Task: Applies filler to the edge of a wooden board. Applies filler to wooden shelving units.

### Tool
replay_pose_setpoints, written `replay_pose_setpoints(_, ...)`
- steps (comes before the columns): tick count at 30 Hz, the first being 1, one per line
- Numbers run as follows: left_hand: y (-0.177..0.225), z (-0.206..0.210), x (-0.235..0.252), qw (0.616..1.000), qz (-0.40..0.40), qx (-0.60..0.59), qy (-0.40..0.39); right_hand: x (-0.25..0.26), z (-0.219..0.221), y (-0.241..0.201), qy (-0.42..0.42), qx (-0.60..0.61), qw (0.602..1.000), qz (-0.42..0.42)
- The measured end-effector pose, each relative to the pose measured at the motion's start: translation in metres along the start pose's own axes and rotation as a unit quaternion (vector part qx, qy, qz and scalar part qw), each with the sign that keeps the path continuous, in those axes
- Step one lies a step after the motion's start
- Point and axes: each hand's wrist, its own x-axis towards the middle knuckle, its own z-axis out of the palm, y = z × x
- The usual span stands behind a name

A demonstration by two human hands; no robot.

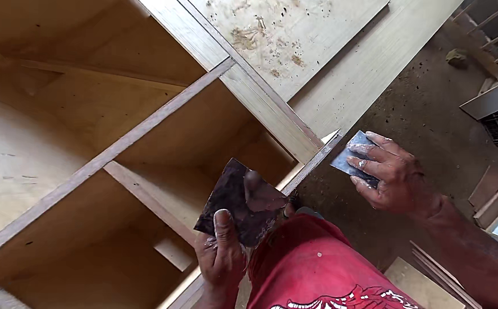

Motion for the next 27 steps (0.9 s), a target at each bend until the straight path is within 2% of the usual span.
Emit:
replay_pose_setpoints(6,0.001,0.001,0.001,1.000,0.003,-0.006,0.005,0.019,0.003,-0.001,0.032,0.003,0.999,-0.011)
replay_pose_setpoints(9,0.003,0.001,0.001,1.000,-0.003,-0.002,0.007,0.020,0.007,0.003,0.008,0.007,1.000,-0.017)
replay_pose_setpoints(12,0.003,-0.002,0.000,1.000,-0.004,0.001,0.014,0.011,-0.009,0.009,-0.014,0.008,1.000,-0.012)
replay_pose_setpoints(16,0.002,-0.004,-0.001,1.000,0.003,-0.003,0.015,0.014,-0.007,0.016,0.034,0.013,0.999,-0.024)
replay_pose_setpoints(21,0.006,-0.006,-0.002,1.000,0.005,-0.010,0.019,0.016,0.006,-0.010,0.079,0.034,0.996,-0.039)
replay_pose_setpoints(27,0.005,-0.008,-0.004,1.000,0.001,-0.024,0.011,0.006,0.027,-0.025,0.036,0.022,0.999,-0.028)
